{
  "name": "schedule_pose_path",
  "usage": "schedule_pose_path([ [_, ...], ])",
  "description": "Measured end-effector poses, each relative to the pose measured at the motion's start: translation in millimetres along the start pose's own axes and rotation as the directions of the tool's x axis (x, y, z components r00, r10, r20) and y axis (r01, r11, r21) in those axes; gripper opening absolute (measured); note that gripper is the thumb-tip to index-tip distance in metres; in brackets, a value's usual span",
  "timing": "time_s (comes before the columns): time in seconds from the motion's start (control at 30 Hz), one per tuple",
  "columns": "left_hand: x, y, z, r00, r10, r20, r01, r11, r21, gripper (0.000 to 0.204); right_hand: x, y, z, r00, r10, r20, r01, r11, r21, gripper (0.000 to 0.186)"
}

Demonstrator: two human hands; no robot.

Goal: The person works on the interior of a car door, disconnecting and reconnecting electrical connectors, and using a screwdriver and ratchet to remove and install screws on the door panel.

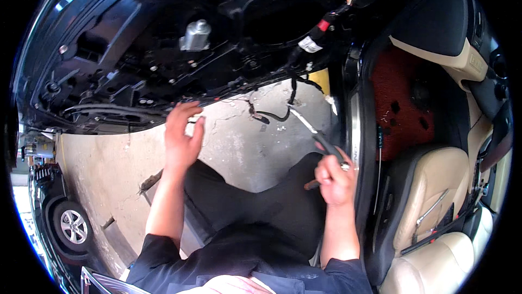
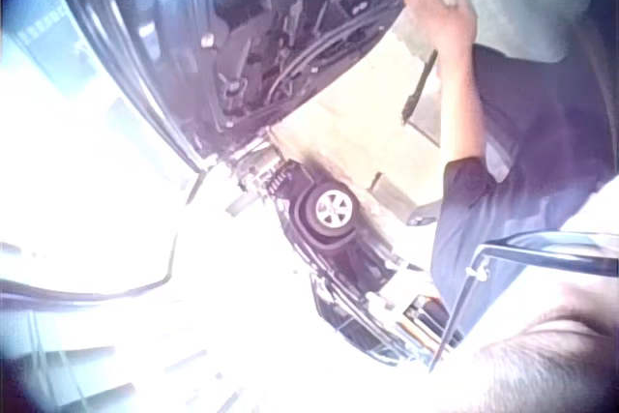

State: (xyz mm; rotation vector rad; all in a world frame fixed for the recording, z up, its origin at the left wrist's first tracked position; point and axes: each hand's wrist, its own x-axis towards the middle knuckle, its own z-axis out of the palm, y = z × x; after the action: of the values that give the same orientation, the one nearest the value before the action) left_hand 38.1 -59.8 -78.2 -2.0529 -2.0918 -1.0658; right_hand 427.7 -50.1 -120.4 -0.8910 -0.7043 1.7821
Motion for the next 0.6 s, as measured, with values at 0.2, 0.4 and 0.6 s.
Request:
schedule_pose_path([
  [0.2,22.4,13.3,-0.8,0.952,-0.206,0.224,0.295,0.809,-0.508,0.033,25.9,58.0,126.7,0.983,-0.161,0.088,0.167,0.984,-0.066,0.050],
  [0.4,58.4,3.5,9.9,0.856,-0.293,0.426,0.489,0.190,-0.852,0.040,42.1,90.8,188.2,0.935,-0.345,0.082,0.338,0.797,-0.500,0.053],
  [0.6,58.5,-6.5,14.3,0.795,-0.324,0.514,0.542,-0.003,-0.840,0.037,39.8,100.1,201.6,0.919,-0.387,0.075,0.358,0.739,-0.570,0.055],
])
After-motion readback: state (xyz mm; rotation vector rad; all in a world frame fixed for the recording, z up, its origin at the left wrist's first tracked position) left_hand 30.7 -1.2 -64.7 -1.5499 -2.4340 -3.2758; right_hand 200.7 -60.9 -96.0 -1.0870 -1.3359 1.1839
